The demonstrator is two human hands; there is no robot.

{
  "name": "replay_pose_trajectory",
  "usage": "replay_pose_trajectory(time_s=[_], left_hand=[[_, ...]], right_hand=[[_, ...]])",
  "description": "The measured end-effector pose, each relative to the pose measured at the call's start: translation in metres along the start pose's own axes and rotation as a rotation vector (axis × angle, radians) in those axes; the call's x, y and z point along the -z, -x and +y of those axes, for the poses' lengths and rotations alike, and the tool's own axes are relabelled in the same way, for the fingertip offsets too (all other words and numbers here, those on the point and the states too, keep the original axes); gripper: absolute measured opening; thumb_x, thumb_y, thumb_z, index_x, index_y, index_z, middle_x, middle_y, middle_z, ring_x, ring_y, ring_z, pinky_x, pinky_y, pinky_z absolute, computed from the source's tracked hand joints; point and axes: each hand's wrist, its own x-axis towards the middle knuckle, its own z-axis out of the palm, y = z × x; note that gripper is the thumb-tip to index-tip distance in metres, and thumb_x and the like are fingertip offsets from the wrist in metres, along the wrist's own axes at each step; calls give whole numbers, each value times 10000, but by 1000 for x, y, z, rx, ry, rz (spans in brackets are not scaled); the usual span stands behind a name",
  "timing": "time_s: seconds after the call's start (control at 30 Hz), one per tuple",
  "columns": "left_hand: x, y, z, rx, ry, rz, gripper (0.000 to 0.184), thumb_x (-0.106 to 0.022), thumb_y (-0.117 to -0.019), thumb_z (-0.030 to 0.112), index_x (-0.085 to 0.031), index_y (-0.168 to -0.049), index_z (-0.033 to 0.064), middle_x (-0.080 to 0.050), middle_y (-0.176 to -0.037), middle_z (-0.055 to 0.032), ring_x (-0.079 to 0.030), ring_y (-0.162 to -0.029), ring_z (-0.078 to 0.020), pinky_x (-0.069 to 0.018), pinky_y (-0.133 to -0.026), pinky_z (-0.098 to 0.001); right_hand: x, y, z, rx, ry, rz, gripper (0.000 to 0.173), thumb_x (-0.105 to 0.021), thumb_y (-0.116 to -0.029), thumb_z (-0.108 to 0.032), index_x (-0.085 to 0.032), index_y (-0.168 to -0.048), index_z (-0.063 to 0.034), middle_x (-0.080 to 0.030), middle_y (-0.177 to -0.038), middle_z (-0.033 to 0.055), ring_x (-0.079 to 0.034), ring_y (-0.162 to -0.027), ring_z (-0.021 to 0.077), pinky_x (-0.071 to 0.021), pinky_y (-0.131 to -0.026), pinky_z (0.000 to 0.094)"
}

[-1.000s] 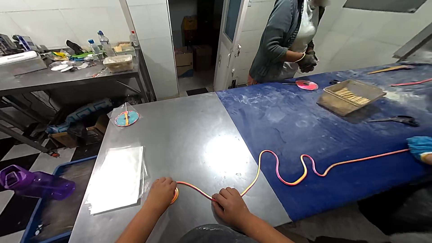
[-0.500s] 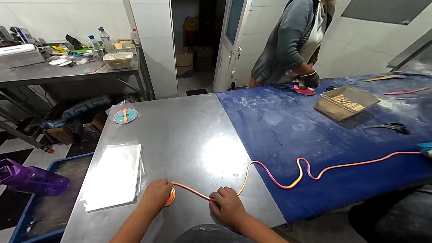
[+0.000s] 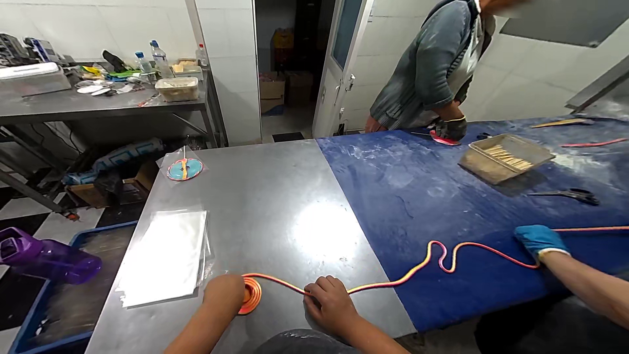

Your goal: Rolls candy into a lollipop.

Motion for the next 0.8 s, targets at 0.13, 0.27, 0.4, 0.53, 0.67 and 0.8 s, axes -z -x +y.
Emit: replay_pose_trajectory(time_s=[0.13,0.27,0.4,0.53,0.67,0.8], left_hand=[[3,4,-4,0,60,85,355,-499,-1011,327,-703,-1129,62,-718,-1192,-166,-696,-1118,-377,-561,-873,-604],[-30,-3,-10,-414,46,422,265,-538,-968,-29,-708,-1159,40,-717,-1206,-139,-684,-1153,-324,-549,-992,-511],[-3,12,9,10,21,0,285,-516,-994,73,-652,-1240,25,-682,-1255,-186,-676,-1150,-388,-568,-890,-585],[-1,13,6,68,55,71,366,-509,-1007,334,-686,-1170,59,-716,-1200,-169,-698,-1110,-374,-557,-865,-600],[-30,5,3,-314,40,345,328,-542,-985,-4,-659,-1289,30,-671,-1309,-188,-659,-1210,-366,-518,-1052,-533],[-9,19,16,-11,-1,28,281,-503,-1011,69,-662,-1236,18,-669,-1269,-198,-664,-1161,-405,-565,-901,-587]], right_hand=[[2,-1,0,0,-3,-11,284,-551,-967,-460,-737,-1029,-256,-677,-870,-21,-656,-839,180,-547,-725,377],[1,0,-1,-2,0,-14,292,-547,-969,-464,-738,-1033,-254,-678,-874,-20,-654,-839,183,-542,-719,376],[1,0,-1,-11,-1,-21,283,-544,-975,-459,-735,-1028,-258,-668,-867,-25,-647,-840,175,-537,-726,367],[1,1,1,-4,10,-7,276,-544,-971,-456,-735,-1029,-265,-667,-862,-35,-644,-837,167,-533,-721,362],[2,1,0,-3,6,-12,273,-548,-972,-453,-733,-1032,-262,-673,-872,-27,-648,-841,177,-536,-721,366],[5,0,-1,-10,0,-46,269,-536,-985,-420,-737,-1044,-251,-679,-891,-13,-654,-863,188,-539,-734,373]])
